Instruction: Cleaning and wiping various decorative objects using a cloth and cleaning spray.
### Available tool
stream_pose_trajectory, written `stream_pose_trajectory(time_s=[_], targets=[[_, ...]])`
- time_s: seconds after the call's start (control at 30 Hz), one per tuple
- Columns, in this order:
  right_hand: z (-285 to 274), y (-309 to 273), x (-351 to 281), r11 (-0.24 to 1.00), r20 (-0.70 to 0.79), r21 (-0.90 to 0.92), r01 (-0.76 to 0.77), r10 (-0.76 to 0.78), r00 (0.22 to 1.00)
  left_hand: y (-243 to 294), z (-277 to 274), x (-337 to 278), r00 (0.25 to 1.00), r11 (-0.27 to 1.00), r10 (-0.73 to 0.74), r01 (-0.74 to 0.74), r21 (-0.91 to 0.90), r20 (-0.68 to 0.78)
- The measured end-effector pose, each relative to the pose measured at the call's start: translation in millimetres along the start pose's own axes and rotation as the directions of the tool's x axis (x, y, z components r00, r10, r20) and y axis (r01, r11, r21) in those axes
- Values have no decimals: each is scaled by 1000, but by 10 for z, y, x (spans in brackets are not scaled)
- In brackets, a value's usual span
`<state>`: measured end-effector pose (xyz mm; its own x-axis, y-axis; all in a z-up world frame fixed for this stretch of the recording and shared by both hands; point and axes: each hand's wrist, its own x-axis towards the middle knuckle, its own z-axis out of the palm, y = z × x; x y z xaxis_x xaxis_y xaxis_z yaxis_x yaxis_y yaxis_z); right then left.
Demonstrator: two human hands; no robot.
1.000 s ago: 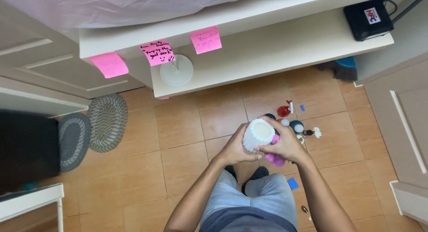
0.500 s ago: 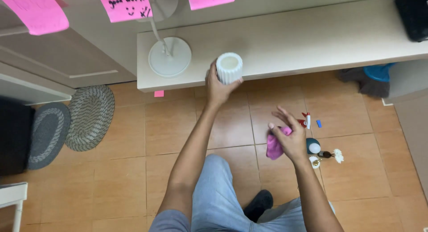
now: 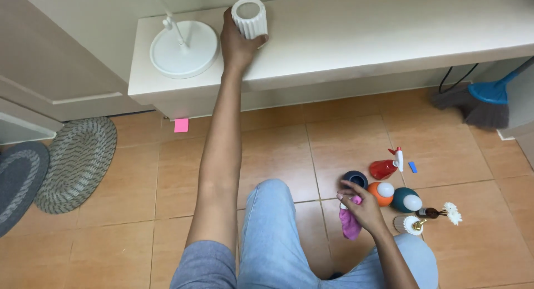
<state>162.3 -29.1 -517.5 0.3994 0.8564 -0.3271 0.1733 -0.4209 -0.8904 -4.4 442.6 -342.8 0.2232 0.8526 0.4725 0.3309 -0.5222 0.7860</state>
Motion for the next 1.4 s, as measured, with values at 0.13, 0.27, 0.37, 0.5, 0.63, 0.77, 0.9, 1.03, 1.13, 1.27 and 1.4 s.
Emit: stream_pose_trajectory(time_s=[0.13, 0.27, 0.37, 0.5, 0.63, 0.77, 0.9, 1.03, 1.13, 1.27, 1.4], targets=[[133, 599, 156, 996, -19, 91, 9, -7, 1000, -74, 0, -123, 999, 999, 35, -35, -11, -17], [143, 715, 277, 998, -43, 39, 40, -38, 998, -109, -33, -68, 998, 997, 39, -42, -61, -41], [80, 647, 258, 1000, -16, -9, -4, 4, 1000, -107, -14, -109, 999, 999, 23, -24, -32, -42], [47, 583, 293, 988, -7, -76, -138, 138, 990, -64, -61, -144, 999, 1000, 26, -26, 10, -45], [47, 667, 330, 991, 8, -81, -103, 104, 995, 2, -114, -249, 998, 1000, 22, -22, -4, -57], [61, 743, 370, 997, -19, -37, -61, 61, 998, 378, -73, -840, 948, 989, 146, -148, 15, -284], [42, 740, 368, 966, -37, 246, -73, 85, 996, 541, 580, -2440, 981, 952, 100, -143, -272, -165], [-82, 886, 389, 690, 32, 724, 3, -38, 999, 252, 1312, -3820, 877, 980, 134, -48, -193, 461], [-174, 904, 313, 495, -78, 865, 82, -30, 997, 78, 1687, -4310, 496, 885, -152, 453, -106, 855], [-325, 1289, 191, 706, -433, 673, 221, 133, 892, 110, 1864, -4492, 547, 704, -291, 678, -210, 785], [-481, 1457, -40, 775, -700, 556, 301, 242, 672, 564, 1749, -4188, 789, 906, -267, 402, -135, 553]])
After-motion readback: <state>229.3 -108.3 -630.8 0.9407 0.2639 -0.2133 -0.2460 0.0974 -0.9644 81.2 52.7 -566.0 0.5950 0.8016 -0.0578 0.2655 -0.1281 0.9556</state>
